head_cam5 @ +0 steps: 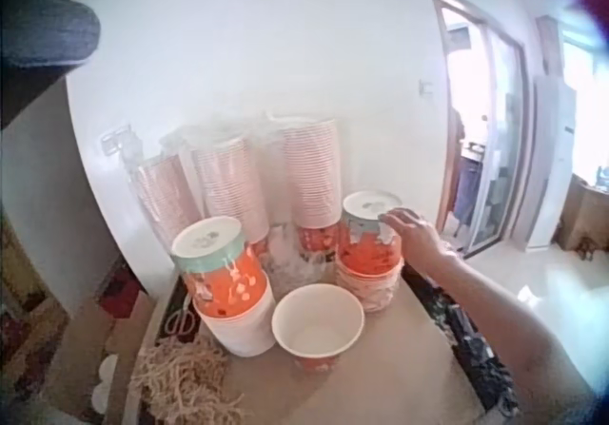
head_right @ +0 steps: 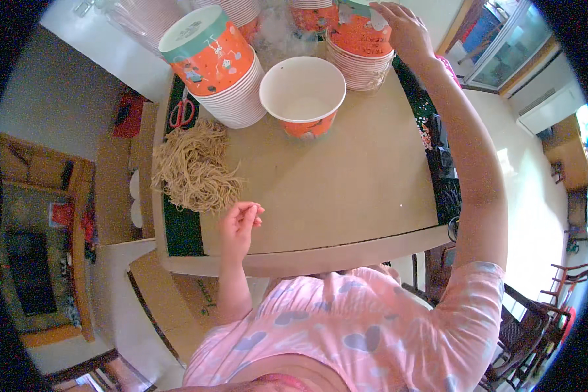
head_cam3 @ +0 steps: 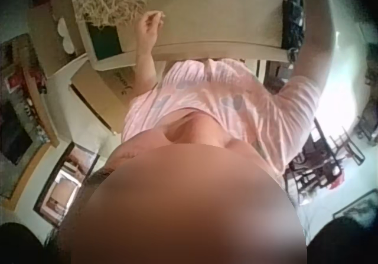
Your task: Threading thin strings or ties through pre-punched holes in paper cups to assemble packaging components.
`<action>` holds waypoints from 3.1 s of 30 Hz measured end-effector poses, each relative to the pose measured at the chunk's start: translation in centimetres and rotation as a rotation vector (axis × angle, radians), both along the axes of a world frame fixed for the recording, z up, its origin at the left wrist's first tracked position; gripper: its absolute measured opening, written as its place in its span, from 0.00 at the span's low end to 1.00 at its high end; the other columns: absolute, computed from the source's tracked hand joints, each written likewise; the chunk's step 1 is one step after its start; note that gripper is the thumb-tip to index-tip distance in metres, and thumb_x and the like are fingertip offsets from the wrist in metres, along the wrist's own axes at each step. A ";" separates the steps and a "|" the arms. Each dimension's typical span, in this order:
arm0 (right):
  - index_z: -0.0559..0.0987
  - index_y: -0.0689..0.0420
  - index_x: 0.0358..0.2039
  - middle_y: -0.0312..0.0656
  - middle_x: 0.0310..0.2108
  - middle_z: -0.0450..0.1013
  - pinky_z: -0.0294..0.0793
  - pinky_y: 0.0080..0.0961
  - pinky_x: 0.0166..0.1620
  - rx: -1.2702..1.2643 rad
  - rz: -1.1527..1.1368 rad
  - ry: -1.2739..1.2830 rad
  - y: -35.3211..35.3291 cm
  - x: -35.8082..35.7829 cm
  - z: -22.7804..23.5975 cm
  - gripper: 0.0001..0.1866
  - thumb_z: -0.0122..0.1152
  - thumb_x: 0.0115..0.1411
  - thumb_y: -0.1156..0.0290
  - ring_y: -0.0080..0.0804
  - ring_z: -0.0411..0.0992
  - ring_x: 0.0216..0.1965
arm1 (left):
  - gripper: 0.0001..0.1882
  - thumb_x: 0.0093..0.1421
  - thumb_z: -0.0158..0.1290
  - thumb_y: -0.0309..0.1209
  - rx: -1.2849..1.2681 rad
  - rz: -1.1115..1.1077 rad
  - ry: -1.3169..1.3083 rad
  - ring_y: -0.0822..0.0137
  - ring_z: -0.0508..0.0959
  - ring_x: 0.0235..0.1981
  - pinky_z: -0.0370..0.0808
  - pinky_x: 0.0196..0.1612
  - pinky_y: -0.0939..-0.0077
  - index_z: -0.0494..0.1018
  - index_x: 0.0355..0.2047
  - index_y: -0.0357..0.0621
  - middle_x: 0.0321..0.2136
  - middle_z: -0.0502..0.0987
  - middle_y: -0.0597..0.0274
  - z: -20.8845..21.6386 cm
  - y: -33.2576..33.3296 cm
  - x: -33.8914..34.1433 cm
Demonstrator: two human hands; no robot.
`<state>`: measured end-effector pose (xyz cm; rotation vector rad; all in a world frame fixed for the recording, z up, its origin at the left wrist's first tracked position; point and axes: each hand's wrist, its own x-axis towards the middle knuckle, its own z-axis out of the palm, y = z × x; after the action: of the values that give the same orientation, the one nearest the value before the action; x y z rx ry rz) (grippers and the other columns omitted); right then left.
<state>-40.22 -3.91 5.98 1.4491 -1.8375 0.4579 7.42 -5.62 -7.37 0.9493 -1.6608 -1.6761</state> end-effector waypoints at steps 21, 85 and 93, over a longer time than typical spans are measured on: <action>0.78 0.47 0.35 0.31 0.28 0.73 0.46 0.53 0.65 0.347 0.230 -0.502 11.2 26.0 -4.9 0.06 0.58 0.56 0.72 0.31 0.72 0.38 | 0.07 0.58 0.56 0.28 -0.549 0.211 -0.360 0.63 0.75 0.24 0.72 0.30 0.75 0.77 0.33 0.36 0.27 0.77 0.55 -1.0 -3.6 4.3; 0.74 0.62 0.32 0.28 0.25 0.68 0.61 0.09 0.28 -0.317 0.489 -1.855 17.8 33.4 -12.0 0.02 0.58 0.60 0.78 0.09 0.63 0.26 | 0.06 0.52 0.61 0.22 -0.336 -0.119 0.086 0.73 0.73 0.30 0.69 0.37 0.78 0.79 0.32 0.40 0.28 0.74 0.65 3.6 9.3 -4.3; 0.72 0.62 0.32 0.30 0.24 0.69 0.67 0.13 0.27 -0.505 0.373 -1.938 17.0 30.7 -13.2 0.04 0.57 0.61 0.76 0.14 0.67 0.25 | 0.08 0.54 0.56 0.20 -0.945 -0.223 -0.084 0.64 0.76 0.36 0.72 0.39 0.76 0.80 0.35 0.42 0.33 0.77 0.58 6.9 6.0 -8.6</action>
<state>-9.51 13.10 -7.24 0.7256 -2.1504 2.9723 -1.22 0.36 -0.46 0.3661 -2.3214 -0.7595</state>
